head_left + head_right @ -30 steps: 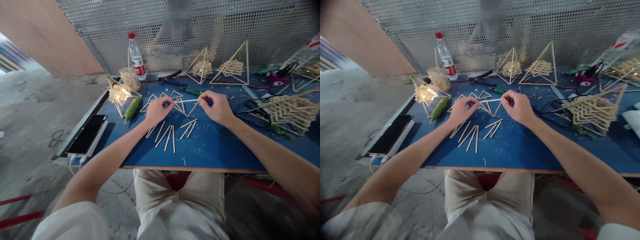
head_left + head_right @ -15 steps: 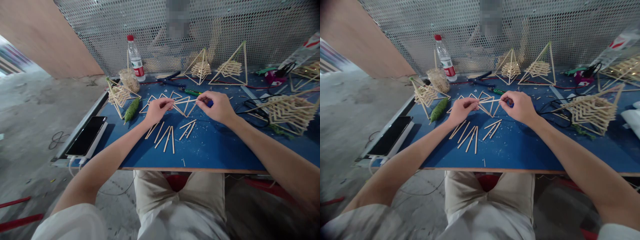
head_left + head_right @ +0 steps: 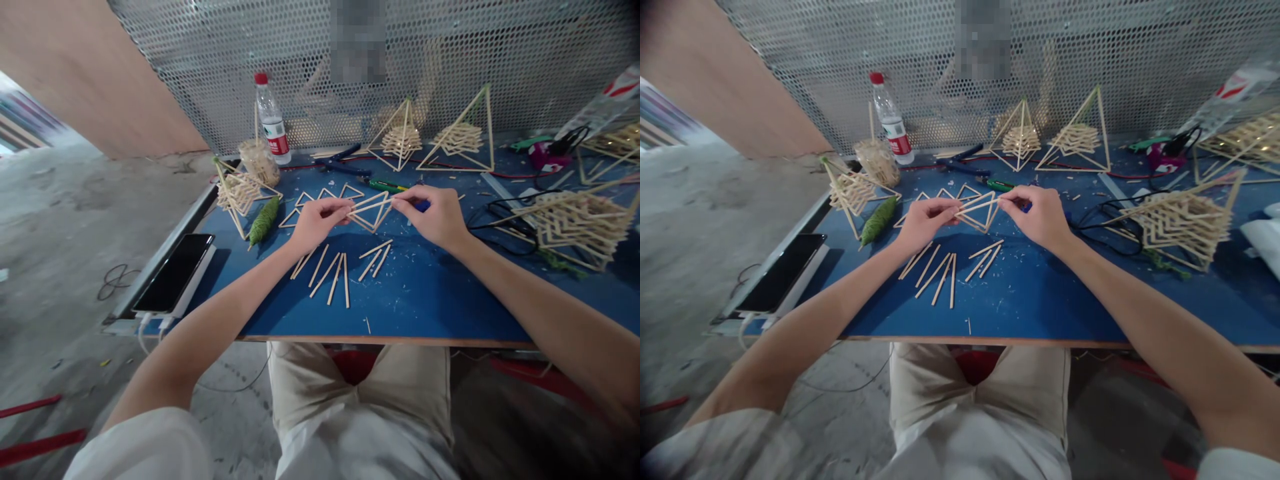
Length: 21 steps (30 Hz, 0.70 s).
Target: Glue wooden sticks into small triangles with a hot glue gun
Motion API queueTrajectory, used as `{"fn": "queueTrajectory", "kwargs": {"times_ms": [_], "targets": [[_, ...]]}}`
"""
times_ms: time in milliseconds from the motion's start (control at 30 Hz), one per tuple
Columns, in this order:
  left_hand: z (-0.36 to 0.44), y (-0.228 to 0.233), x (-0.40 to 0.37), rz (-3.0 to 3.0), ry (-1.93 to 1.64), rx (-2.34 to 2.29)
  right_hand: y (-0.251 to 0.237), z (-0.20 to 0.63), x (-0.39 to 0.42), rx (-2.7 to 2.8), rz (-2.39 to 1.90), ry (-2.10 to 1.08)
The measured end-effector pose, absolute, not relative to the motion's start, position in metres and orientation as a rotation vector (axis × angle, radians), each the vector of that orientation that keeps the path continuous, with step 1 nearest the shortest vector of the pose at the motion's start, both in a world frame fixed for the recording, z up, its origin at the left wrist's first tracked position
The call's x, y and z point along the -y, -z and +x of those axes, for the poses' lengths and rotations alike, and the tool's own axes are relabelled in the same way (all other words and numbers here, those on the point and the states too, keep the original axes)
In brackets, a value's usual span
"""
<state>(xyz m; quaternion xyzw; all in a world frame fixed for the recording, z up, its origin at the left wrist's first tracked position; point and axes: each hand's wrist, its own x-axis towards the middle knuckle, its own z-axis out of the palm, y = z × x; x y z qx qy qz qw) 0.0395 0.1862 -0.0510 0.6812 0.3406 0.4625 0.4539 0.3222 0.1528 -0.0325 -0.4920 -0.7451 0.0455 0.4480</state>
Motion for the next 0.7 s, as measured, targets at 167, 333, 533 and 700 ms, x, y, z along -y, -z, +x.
{"fn": "queueTrajectory", "kwargs": {"times_ms": [167, 333, 533, 700], "targets": [[0.0389, 0.0481, -0.1826, 1.766, -1.122, -0.800, 0.0320, 0.3218, -0.1520, 1.834, -1.209, -0.134], [0.0379, 0.0466, -0.1795, 1.859, -1.086, -0.815, 0.0308, 0.3216, -0.1507, 1.829, -1.235, -0.136], [0.0375, 0.0469, -0.1812, 1.894, -1.109, -0.841, 0.0301, 0.3209, -0.1498, 1.820, -1.223, -0.165], [0.0372, 0.0449, -0.1809, 1.930, -1.139, -0.874, 0.0321, 0.3194, -0.1510, 1.800, -1.200, -0.208]]}}
